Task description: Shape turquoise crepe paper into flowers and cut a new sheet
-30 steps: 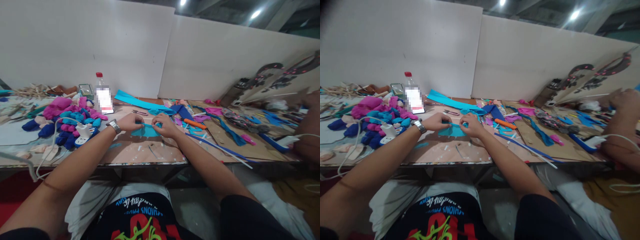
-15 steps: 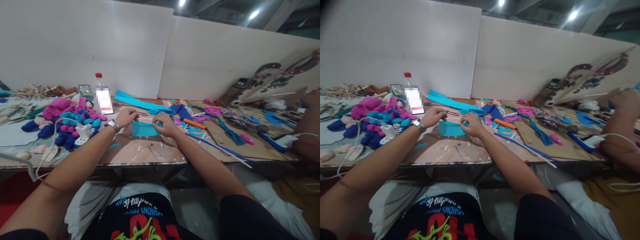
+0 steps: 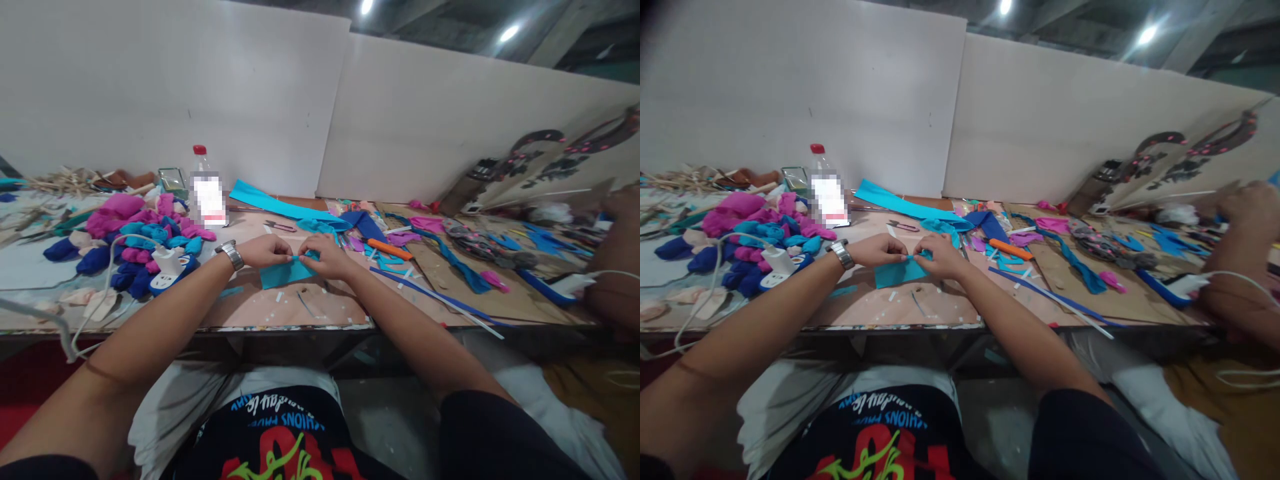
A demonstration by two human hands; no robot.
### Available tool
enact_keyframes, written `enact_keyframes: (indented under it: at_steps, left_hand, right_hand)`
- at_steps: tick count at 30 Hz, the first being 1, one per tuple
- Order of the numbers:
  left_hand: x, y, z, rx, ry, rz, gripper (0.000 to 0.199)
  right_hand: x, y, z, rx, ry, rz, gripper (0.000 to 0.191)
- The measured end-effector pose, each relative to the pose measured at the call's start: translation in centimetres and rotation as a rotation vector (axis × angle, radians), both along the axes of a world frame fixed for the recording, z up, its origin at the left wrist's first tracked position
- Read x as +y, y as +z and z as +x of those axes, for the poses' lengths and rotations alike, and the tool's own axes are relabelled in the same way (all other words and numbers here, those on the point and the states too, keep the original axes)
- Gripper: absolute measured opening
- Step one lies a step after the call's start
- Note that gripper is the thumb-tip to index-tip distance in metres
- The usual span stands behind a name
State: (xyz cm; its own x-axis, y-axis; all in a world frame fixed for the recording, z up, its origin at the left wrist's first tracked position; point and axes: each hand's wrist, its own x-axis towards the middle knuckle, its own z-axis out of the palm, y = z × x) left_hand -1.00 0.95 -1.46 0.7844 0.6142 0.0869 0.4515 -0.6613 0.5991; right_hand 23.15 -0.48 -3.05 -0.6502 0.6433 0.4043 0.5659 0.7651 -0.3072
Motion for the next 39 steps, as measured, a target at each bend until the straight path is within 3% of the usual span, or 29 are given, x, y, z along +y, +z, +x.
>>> enact_keyframes:
  at_steps: [7, 21, 39]
  left_hand:
    - [-0.43, 0.24, 0.42, -0.015, 0.026, -0.057, 0.047]
    - [-0.46, 0.01, 0.71, 0.025, 0.048, -0.019, 0.046]
    - [-0.17, 0.20, 0.68, 0.000, 0.070, -0.129, 0.031]
  right_hand:
    - [-0.03, -0.21, -0.04, -0.008, 0.001, 0.004, 0.009]
    - [-0.26, 0.07, -0.20, 0.036, -0.034, 0.033, 0.008]
    - [-0.87, 0.58, -0.54, 0.088, 0.020, 0.150, 0.006]
